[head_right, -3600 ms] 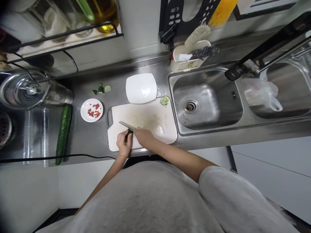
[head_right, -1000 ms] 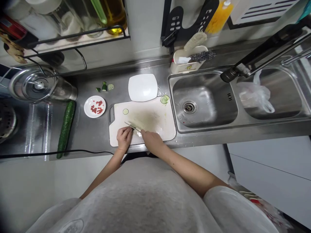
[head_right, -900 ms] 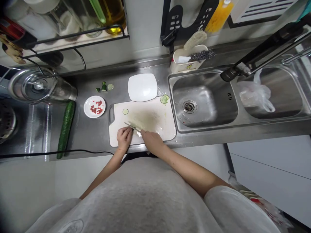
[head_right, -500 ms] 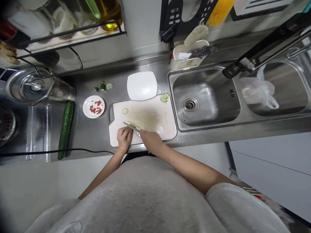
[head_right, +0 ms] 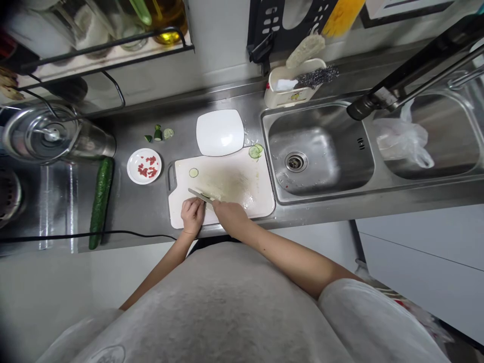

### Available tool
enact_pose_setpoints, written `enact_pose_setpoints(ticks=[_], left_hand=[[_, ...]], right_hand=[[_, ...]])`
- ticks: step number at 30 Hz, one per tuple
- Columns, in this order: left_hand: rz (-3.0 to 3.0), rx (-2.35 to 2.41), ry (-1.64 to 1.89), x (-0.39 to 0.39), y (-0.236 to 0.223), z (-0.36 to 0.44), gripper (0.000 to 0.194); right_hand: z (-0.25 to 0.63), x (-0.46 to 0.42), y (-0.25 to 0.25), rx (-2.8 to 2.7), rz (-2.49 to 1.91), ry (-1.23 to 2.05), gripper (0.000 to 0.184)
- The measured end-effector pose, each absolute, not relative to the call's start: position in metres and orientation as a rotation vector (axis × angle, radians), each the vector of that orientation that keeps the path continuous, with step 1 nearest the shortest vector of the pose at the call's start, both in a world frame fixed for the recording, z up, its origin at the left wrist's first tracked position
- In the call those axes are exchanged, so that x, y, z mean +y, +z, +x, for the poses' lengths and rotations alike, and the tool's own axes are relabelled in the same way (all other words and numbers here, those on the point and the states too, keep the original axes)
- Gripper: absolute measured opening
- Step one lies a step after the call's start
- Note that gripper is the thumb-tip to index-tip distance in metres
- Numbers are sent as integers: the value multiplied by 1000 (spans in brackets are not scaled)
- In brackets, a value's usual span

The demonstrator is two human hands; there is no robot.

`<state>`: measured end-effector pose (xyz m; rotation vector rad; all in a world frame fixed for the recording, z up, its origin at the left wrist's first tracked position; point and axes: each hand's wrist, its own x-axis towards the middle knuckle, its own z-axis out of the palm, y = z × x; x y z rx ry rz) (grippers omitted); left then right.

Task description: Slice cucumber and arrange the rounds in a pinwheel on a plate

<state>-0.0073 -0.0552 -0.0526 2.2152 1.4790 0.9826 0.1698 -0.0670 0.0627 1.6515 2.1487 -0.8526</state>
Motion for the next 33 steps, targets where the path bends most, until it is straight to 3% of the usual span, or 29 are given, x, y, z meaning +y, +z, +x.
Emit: enact_pose_setpoints(ticks=[33], left_hand=[[2160, 1448, 1000, -56, -54, -5, 14]], right_hand=[[166, -44, 52, 2126, 1597, -1006, 34]])
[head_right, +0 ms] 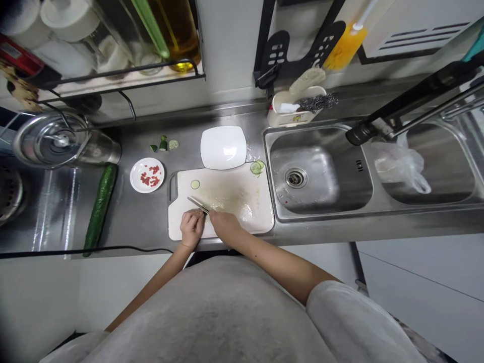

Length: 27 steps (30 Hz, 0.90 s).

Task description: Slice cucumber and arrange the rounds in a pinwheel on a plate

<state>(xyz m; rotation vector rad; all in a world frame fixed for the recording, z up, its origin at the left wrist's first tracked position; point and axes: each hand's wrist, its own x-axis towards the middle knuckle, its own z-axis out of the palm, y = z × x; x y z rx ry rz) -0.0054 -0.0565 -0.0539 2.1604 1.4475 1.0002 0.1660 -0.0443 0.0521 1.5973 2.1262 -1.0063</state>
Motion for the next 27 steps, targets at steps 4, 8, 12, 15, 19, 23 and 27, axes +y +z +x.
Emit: enact_pose_setpoints(ticks=[4, 8, 12, 15, 19, 23, 27], left_hand=[[2172, 1437, 1028, -56, -53, -5, 13], [2163, 1460, 999, -56, -53, -4, 14], [2140, 1477, 978, -56, -55, -5, 14], [2125, 1473, 981, -56, -55, -5, 14], [2127, 1453, 1007, -55, -53, -5, 14], [2055, 1499, 987, -56, -46, -2, 18], [1821, 1726, 1116, -56, -28, 1, 28]], right_hand=[[165, -42, 51, 2127, 1598, -1012, 32], [161, -40, 44, 2148, 1627, -981, 32], [157, -39, 35, 2146, 1666, -991, 30], [156, -41, 33, 2150, 1699, -1001, 32], [157, -42, 36, 2170, 1712, -970, 33], [166, -49, 42, 2175, 1732, -861, 30], [186, -61, 46, 2256, 1811, -610, 33]])
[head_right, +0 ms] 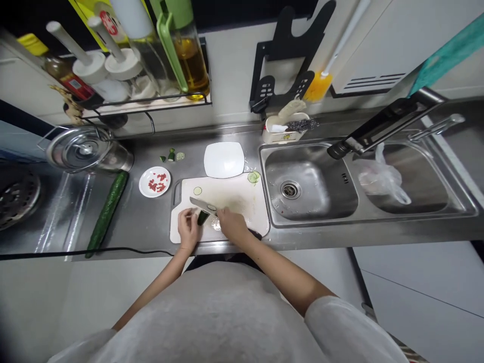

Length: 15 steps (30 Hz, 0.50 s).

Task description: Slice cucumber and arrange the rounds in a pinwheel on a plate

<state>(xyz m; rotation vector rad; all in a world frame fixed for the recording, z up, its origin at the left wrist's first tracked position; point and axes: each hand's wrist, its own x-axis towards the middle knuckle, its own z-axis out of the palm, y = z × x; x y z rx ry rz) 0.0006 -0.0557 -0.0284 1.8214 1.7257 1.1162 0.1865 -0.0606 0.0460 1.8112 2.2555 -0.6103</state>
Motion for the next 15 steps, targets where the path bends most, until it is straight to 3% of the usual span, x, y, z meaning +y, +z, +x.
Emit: enact_pose_setpoints(ticks=[4, 10, 15], left_hand=[[1859, 1834, 1190, -45, 2, 4, 32], [2197, 1503, 663, -17, 32, 24, 29], [2148, 1398, 556, -11, 30, 40, 17]], right_hand=[[207, -69, 47, 2365, 1798, -378, 34], [218, -72, 48, 2475, 1747, -273, 31], [218, -72, 52, 2493, 1699, -204, 30]])
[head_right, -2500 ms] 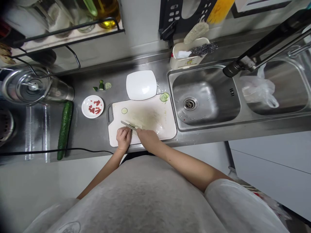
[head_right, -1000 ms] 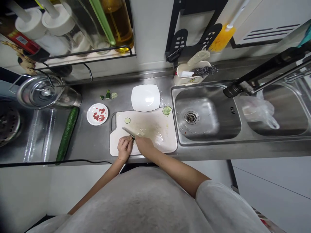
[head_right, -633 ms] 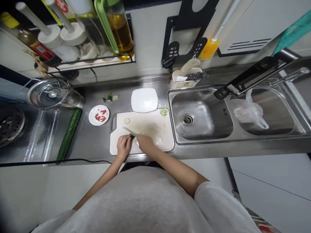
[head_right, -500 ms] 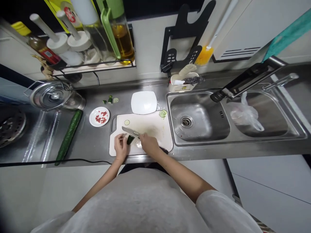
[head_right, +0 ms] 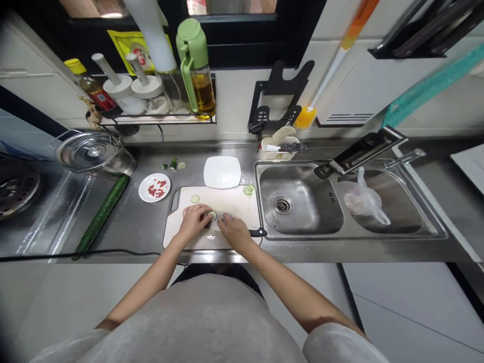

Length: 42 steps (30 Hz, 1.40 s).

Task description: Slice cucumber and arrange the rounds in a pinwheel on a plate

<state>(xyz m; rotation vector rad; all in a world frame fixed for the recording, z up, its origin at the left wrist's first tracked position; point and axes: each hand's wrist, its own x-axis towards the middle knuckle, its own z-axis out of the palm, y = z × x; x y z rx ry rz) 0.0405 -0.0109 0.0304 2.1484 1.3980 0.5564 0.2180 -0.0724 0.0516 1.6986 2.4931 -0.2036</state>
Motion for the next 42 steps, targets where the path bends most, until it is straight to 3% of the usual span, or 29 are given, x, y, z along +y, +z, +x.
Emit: enact_pose_setpoints(ticks=[4, 12, 30, 36, 42], left_hand=[[2026, 1430, 659, -13, 24, 44, 10], [1443, 1902, 687, 6, 2, 26, 17], [1704, 2076, 700, 45, -27, 28, 13], [1709, 1936, 1032, 14, -24, 5, 19], [1891, 1676, 1108, -52, -28, -6, 18]], right_hand=[[221, -76, 51, 2474, 1700, -178, 29], [244, -89, 49, 2348, 1845, -241, 22], [263, -95, 43, 2097, 2182, -499, 24], [252, -84, 39, 2069, 2286, -854, 21], [234, -73, 42, 2059, 2218, -1069, 17]])
